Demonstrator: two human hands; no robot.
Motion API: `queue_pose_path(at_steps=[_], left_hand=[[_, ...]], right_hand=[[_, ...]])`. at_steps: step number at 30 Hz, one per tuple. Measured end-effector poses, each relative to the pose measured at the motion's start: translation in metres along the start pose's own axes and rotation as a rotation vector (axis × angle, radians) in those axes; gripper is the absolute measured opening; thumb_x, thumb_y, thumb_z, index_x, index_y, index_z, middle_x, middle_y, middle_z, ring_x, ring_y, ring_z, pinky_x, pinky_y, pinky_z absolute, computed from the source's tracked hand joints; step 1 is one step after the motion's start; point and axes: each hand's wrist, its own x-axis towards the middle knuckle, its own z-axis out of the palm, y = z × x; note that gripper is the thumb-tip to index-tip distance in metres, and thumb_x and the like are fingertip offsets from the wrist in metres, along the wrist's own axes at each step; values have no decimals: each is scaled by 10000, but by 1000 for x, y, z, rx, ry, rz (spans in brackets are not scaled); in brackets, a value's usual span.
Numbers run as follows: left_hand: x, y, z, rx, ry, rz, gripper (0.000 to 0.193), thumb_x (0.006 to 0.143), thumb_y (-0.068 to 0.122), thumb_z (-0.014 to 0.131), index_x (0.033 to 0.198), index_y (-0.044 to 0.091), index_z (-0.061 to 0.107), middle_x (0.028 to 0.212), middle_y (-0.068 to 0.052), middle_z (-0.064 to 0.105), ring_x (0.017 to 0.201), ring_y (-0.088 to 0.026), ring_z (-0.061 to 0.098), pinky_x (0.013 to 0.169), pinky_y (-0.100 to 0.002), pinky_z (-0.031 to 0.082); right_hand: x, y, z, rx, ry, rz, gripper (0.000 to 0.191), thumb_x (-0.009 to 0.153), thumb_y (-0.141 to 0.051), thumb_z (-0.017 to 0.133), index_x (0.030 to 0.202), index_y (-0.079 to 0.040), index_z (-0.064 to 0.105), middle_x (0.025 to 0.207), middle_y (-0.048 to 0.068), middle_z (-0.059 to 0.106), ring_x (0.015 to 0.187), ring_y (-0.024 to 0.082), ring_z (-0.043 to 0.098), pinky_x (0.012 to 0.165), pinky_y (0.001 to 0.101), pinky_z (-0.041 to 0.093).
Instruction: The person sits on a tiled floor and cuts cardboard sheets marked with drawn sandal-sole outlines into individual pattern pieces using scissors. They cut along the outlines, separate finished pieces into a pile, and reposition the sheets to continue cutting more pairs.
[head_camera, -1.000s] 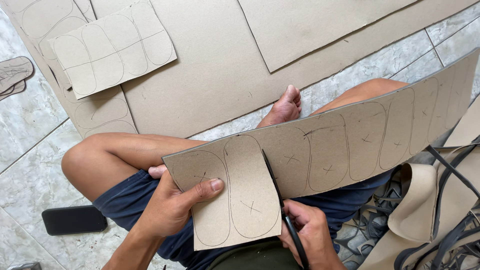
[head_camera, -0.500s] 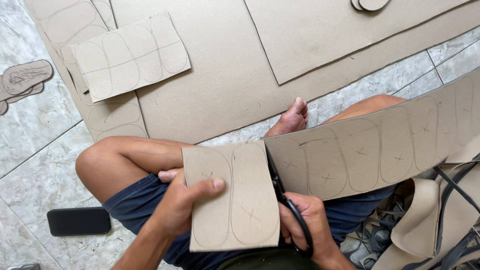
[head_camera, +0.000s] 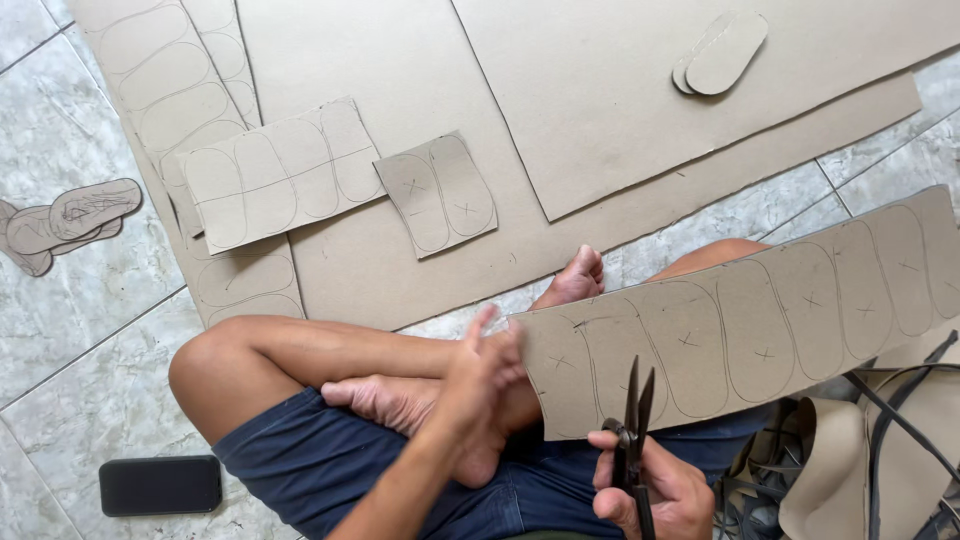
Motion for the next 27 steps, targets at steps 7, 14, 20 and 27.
queue_pose_path(at_steps=[7,14,20,27], left_hand=[[-18,20,69,-330,-679,-220,1039,995,482,702,1710,17,109,1710,-188,188,1512,-280,320,1096,-425,367],[-45,87,42,367,-117,307,423,857,132,796,1207,-77,681,1056,-144,740,949,-243,718,835,-365,615],[-65,105,22,371,-218,390,335,892,91,751,1170,-84,683,977,-178,750,879,-222,743,727,-339,629],[-75,96,23,466,-185,306,322,878,101,727,1134,-93,708,923,-221,793,838,-264,791,703,-360,659]], right_hand=[[-17,28,-9,297,76,76,784,813,-614,740,1157,90,740,722,122,711,627,154,669,587,281,540],[-48,64,-33,501,-228,16,861,853,-604,754,1263,141,622,766,181,716,679,243,697,616,342,566],[-31,26,-12,334,-301,221,1035,835,-825,542,1348,73,591,952,135,652,952,216,631,893,351,493],[-1,-21,5,215,-187,224,1066,792,-918,485,1176,67,617,1015,114,589,986,195,555,909,346,456]])
